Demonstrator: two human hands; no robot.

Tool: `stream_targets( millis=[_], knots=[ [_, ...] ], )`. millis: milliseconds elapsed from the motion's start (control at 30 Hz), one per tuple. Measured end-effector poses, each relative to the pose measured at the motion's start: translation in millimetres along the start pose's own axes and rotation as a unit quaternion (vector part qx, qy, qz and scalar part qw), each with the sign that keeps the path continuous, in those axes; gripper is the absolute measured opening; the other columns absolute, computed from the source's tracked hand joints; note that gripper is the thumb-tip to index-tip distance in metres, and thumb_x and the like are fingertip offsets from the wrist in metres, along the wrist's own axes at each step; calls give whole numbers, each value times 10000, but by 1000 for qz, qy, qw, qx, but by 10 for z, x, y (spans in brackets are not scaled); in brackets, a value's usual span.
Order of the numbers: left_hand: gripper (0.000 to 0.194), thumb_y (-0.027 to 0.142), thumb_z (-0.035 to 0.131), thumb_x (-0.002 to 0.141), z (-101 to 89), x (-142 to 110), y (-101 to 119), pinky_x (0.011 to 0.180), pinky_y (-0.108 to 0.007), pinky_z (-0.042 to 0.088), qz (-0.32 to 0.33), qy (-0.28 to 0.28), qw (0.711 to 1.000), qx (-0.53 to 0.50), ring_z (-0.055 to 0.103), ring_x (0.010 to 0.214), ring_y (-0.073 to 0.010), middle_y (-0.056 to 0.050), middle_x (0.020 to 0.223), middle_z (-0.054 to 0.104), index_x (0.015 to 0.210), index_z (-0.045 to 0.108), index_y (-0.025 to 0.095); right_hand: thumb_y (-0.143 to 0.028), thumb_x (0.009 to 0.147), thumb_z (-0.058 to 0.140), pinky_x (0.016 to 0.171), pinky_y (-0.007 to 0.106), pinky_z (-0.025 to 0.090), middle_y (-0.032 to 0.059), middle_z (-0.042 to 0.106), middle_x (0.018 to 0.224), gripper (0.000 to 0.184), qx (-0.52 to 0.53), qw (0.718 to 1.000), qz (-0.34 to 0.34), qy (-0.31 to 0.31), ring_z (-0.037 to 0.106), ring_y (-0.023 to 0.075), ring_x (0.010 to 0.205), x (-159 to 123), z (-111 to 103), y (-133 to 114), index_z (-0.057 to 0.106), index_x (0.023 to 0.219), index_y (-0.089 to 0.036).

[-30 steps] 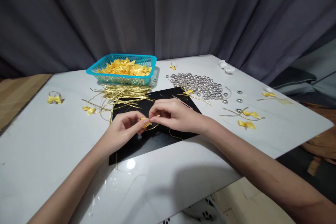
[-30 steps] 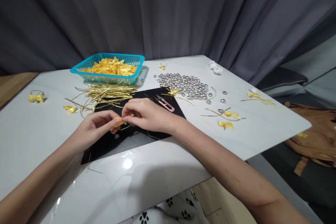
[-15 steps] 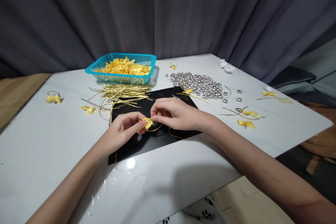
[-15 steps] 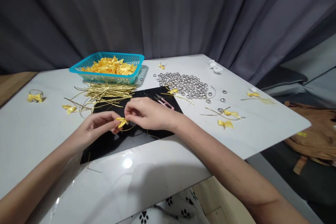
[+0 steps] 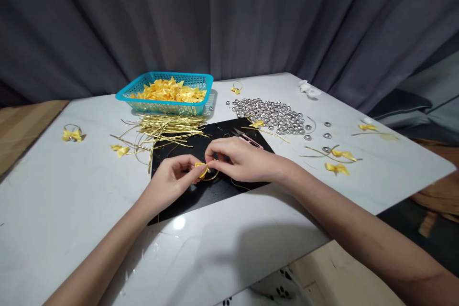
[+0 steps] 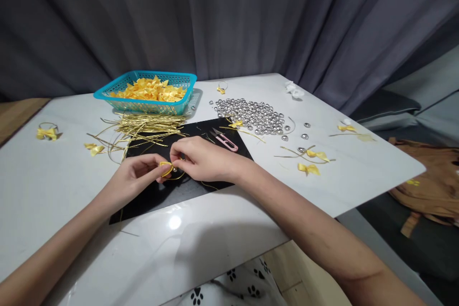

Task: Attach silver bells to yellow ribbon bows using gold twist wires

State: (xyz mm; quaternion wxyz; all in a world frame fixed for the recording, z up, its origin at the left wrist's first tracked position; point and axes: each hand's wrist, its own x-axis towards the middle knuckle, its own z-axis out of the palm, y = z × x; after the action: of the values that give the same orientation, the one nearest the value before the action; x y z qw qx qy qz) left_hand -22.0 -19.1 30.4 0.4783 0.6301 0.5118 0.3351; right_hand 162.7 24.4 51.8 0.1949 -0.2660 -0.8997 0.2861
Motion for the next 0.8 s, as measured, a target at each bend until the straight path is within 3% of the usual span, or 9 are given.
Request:
stream_targets(
  millis=[300, 800],
  knots=[
    [272, 424, 599, 772, -29, 22, -21, 550, -232, 398, 6, -19, 999, 26, 493, 578, -121, 1, 631, 575, 690, 620, 165, -156, 817, 552, 572, 211, 321, -24, 558, 655, 70, 26, 998, 46, -42, 442, 67, 568, 14, -73, -17, 612, 815, -119],
    [289, 422, 622, 751, 9, 2, 20, 519, -215, 390, -33, -30, 999, 17, 486, 535, -105, 4, 577, 583, 638, 644, 156, -115, 811, 541, 542, 198, 309, -37, 506, 602, 73, -10, 996, 42, -81, 404, 59, 532, 5, -89, -50, 603, 772, -114]
  ],
)
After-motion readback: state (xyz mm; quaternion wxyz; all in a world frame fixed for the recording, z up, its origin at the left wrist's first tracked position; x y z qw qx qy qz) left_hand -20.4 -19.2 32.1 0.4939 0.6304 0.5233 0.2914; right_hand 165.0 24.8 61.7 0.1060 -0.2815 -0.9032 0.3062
